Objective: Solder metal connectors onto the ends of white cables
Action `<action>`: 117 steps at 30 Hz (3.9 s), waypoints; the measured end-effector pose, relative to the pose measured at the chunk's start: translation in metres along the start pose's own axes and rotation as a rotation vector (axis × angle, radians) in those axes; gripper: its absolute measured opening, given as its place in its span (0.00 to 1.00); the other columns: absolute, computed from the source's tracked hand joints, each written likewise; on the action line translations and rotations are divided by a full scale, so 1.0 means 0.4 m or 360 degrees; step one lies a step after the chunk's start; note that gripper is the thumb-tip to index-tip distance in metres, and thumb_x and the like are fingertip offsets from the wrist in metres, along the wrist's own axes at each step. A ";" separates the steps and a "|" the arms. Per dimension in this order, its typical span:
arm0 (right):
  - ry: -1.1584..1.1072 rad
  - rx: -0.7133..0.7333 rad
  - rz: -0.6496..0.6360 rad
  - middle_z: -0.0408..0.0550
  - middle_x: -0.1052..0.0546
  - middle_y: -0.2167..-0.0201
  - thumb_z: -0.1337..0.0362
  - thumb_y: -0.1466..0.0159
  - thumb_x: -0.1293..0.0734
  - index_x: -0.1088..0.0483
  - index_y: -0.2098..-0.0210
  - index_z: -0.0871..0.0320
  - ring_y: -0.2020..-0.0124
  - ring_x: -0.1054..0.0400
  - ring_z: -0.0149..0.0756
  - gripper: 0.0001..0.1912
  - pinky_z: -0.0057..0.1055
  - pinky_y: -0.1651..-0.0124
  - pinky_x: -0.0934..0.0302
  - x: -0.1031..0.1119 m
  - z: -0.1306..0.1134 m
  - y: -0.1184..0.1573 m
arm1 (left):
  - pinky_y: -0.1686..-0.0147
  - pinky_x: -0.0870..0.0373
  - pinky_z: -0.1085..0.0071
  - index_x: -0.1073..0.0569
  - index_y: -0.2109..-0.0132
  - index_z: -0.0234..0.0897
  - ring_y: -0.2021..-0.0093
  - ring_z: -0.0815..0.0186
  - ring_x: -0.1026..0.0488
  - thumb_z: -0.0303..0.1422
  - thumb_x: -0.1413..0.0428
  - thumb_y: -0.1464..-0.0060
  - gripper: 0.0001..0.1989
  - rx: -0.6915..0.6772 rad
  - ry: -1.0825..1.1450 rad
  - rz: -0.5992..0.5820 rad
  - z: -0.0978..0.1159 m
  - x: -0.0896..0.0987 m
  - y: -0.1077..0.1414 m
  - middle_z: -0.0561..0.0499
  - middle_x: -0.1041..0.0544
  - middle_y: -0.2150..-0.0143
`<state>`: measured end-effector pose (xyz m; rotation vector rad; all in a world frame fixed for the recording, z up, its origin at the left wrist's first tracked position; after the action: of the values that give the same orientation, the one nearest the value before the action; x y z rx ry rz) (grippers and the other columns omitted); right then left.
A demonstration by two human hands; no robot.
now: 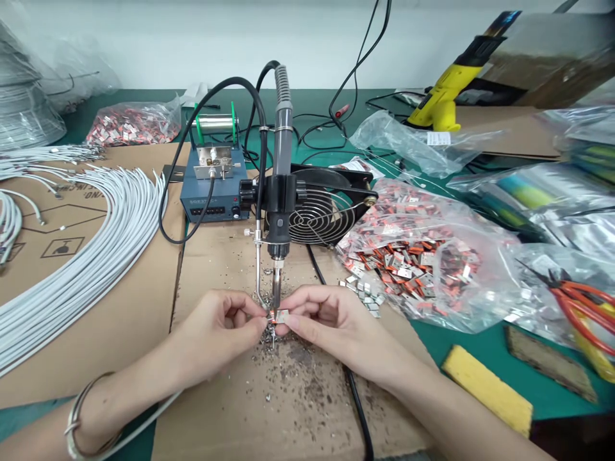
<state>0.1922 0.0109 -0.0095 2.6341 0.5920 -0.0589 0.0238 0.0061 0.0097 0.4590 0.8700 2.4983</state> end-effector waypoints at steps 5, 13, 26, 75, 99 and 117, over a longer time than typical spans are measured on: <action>0.0066 0.0022 -0.0009 0.49 0.23 0.72 0.56 0.51 0.28 0.29 0.67 0.64 0.72 0.31 0.23 0.18 0.19 0.69 0.40 -0.001 0.001 -0.002 | 0.92 0.52 0.87 0.33 0.68 0.31 0.91 0.81 0.49 0.32 0.48 0.46 0.07 -0.0016 0.0002 -0.0006 -0.004 -0.001 0.000 0.63 0.43 0.89; -0.0003 -0.0017 -0.0013 0.46 0.24 0.74 0.62 0.52 0.27 0.30 0.68 0.64 0.73 0.32 0.20 0.15 0.16 0.70 0.42 -0.001 0.002 -0.005 | 0.93 0.49 0.85 0.34 0.66 0.32 0.90 0.79 0.47 0.37 0.48 0.47 0.11 -0.0018 0.0023 -0.0085 -0.018 0.009 -0.005 0.63 0.43 0.86; 0.0051 0.0023 -0.0069 0.48 0.24 0.72 0.59 0.48 0.30 0.30 0.66 0.64 0.73 0.32 0.21 0.15 0.17 0.69 0.42 0.005 0.011 -0.008 | 0.93 0.49 0.85 0.35 0.67 0.32 0.89 0.79 0.46 0.39 0.46 0.49 0.12 -0.0115 0.0092 -0.0087 -0.036 0.018 -0.013 0.61 0.41 0.82; -0.0054 -0.0087 -0.0109 0.48 0.24 0.73 0.59 0.49 0.29 0.30 0.67 0.65 0.73 0.32 0.22 0.16 0.18 0.70 0.44 0.009 0.004 -0.004 | 0.92 0.53 0.85 0.33 0.68 0.31 0.89 0.81 0.48 0.37 0.45 0.49 0.11 -0.0228 0.0157 -0.0096 -0.034 0.014 -0.014 0.62 0.41 0.84; 0.0057 -0.0049 -0.0087 0.50 0.24 0.72 0.61 0.47 0.31 0.30 0.66 0.65 0.72 0.32 0.24 0.13 0.19 0.70 0.43 0.006 0.005 -0.006 | 0.86 0.54 0.81 0.31 0.69 0.30 0.85 0.79 0.49 0.36 0.47 0.48 0.11 -0.0244 -0.0071 -0.0035 -0.035 0.014 -0.015 0.61 0.44 0.84; 0.0183 -0.0067 -0.0145 0.50 0.24 0.72 0.61 0.46 0.32 0.31 0.67 0.66 0.74 0.35 0.20 0.13 0.17 0.73 0.46 0.005 0.009 -0.007 | 0.77 0.51 0.76 0.25 0.64 0.30 0.77 0.73 0.46 0.40 0.46 0.48 0.15 -0.0448 -0.0192 0.0080 -0.054 0.028 -0.008 0.54 0.38 0.78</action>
<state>0.1931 0.0123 -0.0142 2.5817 0.7437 0.0775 0.0055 0.0033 -0.0067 0.5334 0.4563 2.5552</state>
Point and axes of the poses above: each hand's wrist, its own y-axis away from the middle knuckle, its own x-axis out of the back of the hand, z = x × y, the point moved 1 cm from there along -y, towards the middle knuckle
